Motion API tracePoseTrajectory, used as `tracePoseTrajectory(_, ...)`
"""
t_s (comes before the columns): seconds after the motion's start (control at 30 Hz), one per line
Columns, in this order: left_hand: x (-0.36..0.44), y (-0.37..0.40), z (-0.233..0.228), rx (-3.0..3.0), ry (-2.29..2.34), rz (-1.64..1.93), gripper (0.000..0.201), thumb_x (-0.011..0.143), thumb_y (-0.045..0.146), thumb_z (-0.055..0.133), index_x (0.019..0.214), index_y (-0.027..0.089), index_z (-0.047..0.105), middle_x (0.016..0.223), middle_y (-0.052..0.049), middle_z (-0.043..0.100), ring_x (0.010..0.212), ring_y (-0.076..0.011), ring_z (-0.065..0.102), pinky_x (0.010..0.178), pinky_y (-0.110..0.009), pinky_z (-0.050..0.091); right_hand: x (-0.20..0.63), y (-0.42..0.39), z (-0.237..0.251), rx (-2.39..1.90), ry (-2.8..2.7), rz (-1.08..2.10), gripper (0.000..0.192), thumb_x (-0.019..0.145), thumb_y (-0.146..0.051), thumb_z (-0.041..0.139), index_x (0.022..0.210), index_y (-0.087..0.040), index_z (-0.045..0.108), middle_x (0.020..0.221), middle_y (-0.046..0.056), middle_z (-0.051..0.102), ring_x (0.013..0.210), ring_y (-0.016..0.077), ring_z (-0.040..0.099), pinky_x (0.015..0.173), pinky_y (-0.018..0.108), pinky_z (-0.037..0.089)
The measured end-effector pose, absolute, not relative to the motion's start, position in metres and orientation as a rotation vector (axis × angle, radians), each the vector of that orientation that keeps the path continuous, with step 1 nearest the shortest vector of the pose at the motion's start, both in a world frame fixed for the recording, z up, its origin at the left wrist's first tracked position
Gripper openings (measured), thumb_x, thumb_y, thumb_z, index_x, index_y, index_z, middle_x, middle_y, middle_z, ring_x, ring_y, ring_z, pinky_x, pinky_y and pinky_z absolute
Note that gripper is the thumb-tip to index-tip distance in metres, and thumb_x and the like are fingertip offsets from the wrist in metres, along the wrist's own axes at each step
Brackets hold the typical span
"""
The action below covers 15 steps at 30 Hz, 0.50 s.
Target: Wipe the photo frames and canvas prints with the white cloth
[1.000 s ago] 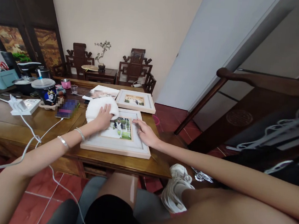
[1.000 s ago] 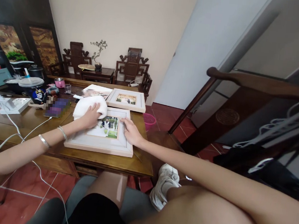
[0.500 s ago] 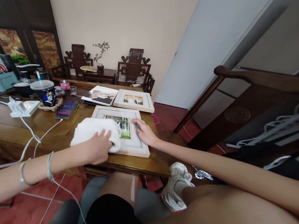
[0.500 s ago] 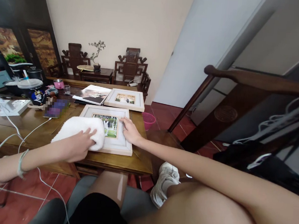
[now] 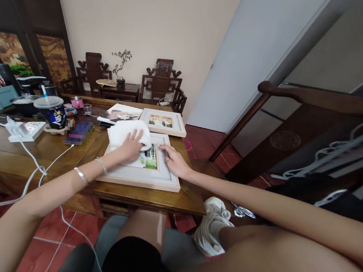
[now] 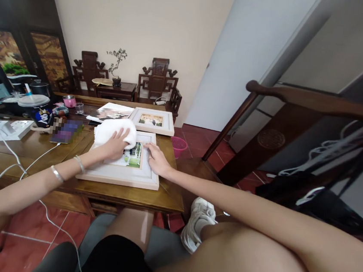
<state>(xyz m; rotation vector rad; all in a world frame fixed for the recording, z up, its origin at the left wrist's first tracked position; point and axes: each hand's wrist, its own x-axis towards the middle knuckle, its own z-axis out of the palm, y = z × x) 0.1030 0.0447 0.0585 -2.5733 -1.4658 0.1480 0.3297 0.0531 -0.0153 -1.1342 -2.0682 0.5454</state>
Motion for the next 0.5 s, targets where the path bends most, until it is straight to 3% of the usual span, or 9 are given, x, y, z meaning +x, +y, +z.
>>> tracePoseTrajectory(0.2, 0.112, 0.060, 0.061, -2.624, -1.421, 0.173, 0.046, 0.085, 0.003, 0.043, 0.127, 0.010, 0.062, 0.161, -0.020, 0.026, 0.149, -0.0421, 0.020, 0.117, -0.060, 0.027, 0.330, 0.054, -0.016, -1.139, -2.037, 0.566, 0.061, 0.071, -0.001, 0.045, 0.126, -0.022, 0.064, 0.138, 0.009, 0.059, 0.140, 0.0254, 0.042, 0.121, 0.052, 0.026)
tracePoseTrajectory(0.33, 0.116, 0.018, 0.072, -2.693, -1.422, 0.309, 0.043, 0.086, 0.006, 0.046, 0.126, 0.009, 0.063, 0.158, -0.022, 0.033, 0.144, -0.0446, 0.031, 0.111, -0.062, 0.035, 0.330, 0.055, -0.018, -1.129, -2.031, 0.566, 0.060, 0.071, -0.002, 0.046, 0.124, -0.021, 0.064, 0.138, 0.009, 0.059, 0.142, 0.0258, 0.040, 0.122, 0.053, 0.024)
tracePoseTrajectory(0.5, 0.120, -0.058, 0.092, -2.767, -1.330, 0.445, 0.038, 0.086, 0.012, 0.047, 0.117, 0.011, 0.068, 0.150, -0.021, 0.045, 0.137, -0.0436, 0.043, 0.104, -0.054, 0.045, 0.330, 0.057, -0.021, -1.128, -2.044, 0.530, 0.057, 0.071, -0.002, 0.046, 0.122, -0.021, 0.064, 0.137, 0.010, 0.060, 0.141, 0.0249, 0.041, 0.122, 0.051, 0.025)
